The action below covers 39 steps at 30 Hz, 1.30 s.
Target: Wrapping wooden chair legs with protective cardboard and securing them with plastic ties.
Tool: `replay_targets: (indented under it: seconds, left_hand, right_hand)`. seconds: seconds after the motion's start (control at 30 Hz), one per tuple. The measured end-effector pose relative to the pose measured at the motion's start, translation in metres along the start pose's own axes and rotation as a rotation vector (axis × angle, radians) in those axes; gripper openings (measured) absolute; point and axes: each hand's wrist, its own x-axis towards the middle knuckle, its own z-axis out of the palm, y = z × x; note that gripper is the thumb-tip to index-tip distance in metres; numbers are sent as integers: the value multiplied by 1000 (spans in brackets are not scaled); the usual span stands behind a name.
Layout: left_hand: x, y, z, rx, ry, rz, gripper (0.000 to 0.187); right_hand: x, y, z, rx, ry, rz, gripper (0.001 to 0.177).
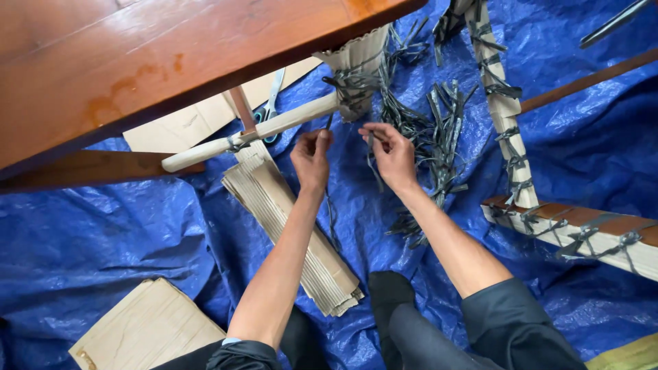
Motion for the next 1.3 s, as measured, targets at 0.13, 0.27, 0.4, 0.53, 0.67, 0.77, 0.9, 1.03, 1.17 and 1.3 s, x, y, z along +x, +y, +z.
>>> replay_targets:
  seconds: [0.13,0.27,0.4,0.53,0.67,0.77,0.9,1.03,1.17,1.3]
  left_hand:
    - [-4,11,-6,210,-9,34,25]
    - [-11,27,-9,250,-33,36,24]
    - [-17,33,-11,327,-21,44,25]
    - [-20,40,-10,324,-14,37,23]
    - [-20,43,-11,347,-17,30,23]
    - [-21,44,-10,376,-7,16,22]
    - [-23,43,-8,398,-7,18,21]
    - [-29,43,-4,467,-14,115,19]
    - [-38,58,7,514,-72,133,18]
    - [-48,54,1,494,-81,94,14]
  right_hand:
    - [-3,-43,13,-322,110,146,19]
    - [-6,-49,11,-631,91,-363,25]
    - [-8,-51,12,-712,105,-468,27]
    - [-9,-49,9,-779,72,-471,27]
    - [-8,-54,9,-802,61,-491,30]
    - [-6,-55,11,-835,63,-555,31]
    - [-3,-53,14,-788,-7,-593,27]
    - [2,-51,19,-706,4,-549,23]
    - [9,-47,21,-660,29,-522,21]
    - [15,-52,24,-708,32,-523,19]
